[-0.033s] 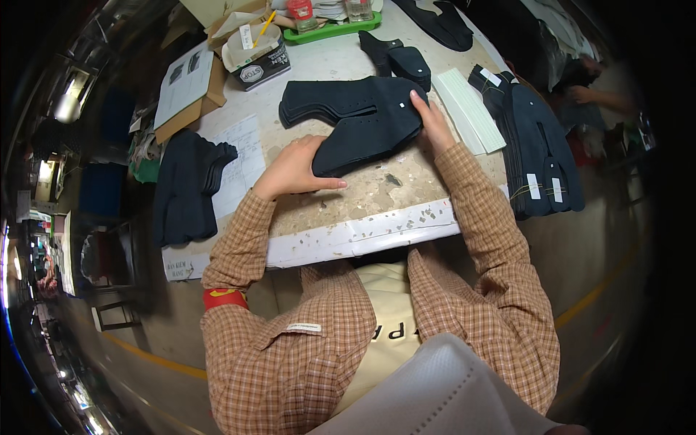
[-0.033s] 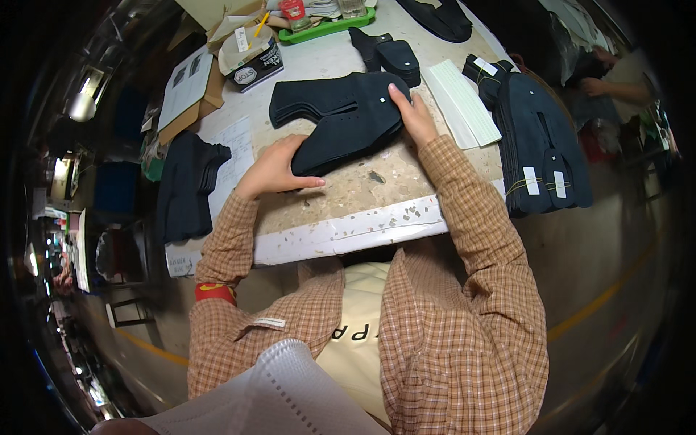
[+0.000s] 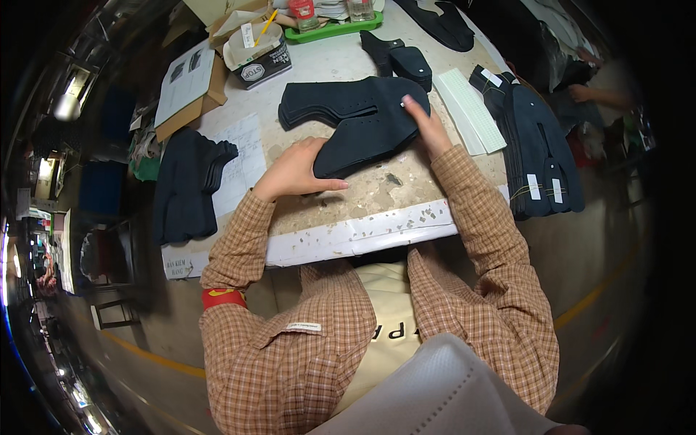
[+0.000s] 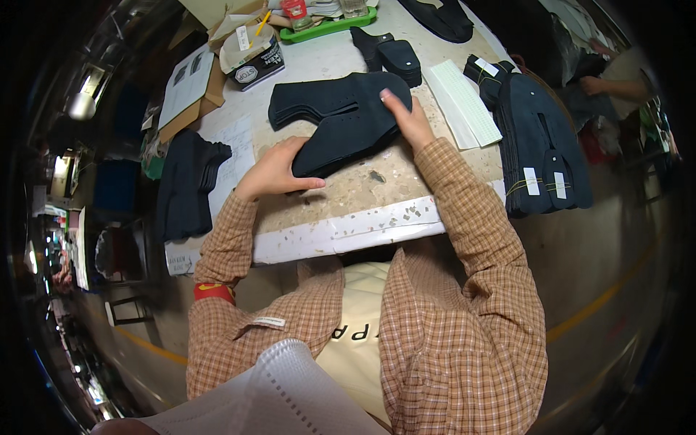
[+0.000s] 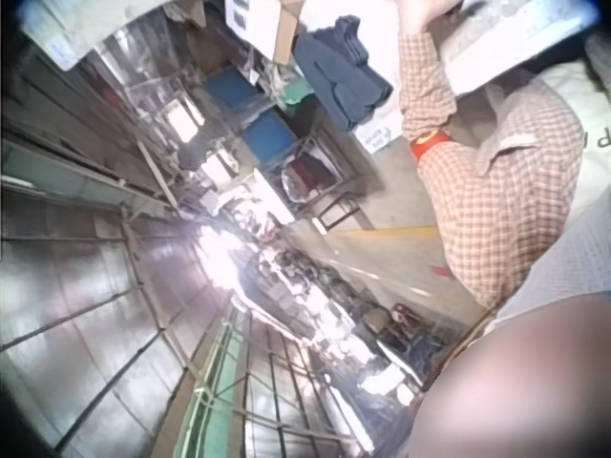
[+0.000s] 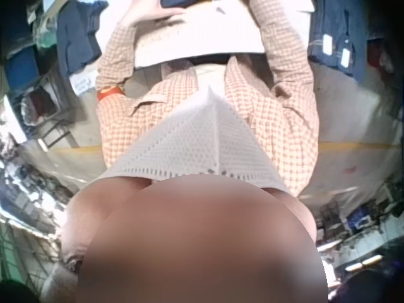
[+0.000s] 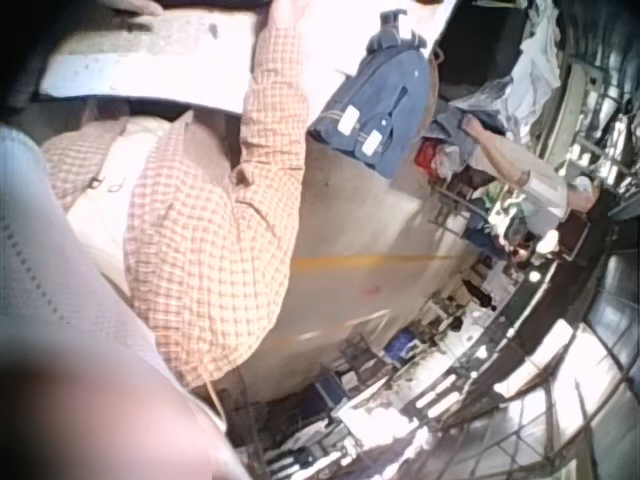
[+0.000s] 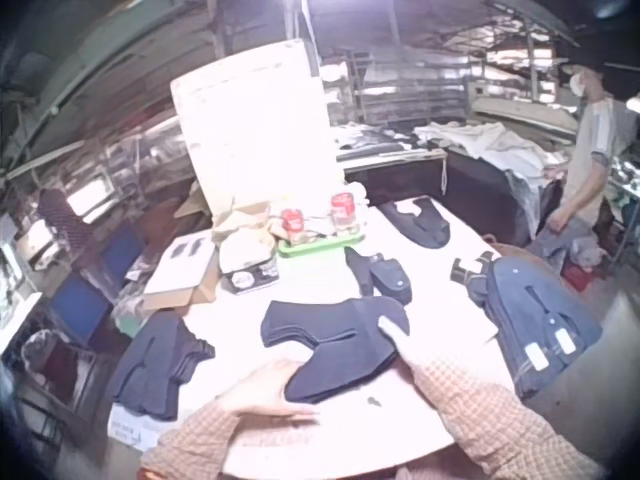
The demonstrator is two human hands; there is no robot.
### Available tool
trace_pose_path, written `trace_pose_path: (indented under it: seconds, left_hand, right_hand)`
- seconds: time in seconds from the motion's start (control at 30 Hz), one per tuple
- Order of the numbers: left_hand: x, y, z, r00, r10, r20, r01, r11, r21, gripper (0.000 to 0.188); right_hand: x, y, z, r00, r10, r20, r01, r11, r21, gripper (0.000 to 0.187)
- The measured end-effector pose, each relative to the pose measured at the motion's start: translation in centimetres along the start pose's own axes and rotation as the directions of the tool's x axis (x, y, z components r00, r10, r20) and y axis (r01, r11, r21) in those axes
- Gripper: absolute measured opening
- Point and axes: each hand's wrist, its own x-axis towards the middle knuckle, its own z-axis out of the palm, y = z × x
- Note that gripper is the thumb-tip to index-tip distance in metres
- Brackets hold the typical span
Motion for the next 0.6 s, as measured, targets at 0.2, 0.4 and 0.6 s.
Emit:
trace_pose_path:
  seconds: [0.2, 0.4, 0.6]
  left_hand:
    - [-1.6, 2.9, -0.9, 0.978, -0.180, -0.107, 0.144, 0.948, -0.285, 0.056]
    - [-3.5, 5.6, -1.6, 0.875, -0.467, 0.129, 0.283, 0.275, -0.919, 0.050]
    - [-3.5, 7.4, 1.0, 0.952, -0.266, -0.155, -0.283, -0.556, -0.782, 0.068]
  right_hand:
    - [0.5, -2.5, 1.9, 0.983, -0.177, 0.054, 0.183, 0.893, -0.411, 0.064]
    - [-2.4, -12.5, 8.0, 0.718, -0.613, 0.329, 0.694, 0.599, -0.399, 0.052]
    - [-8.6, -17.6, 11.2, 0.406, -0.761, 0.506, 0.910, 0.287, -0.298, 0.053]
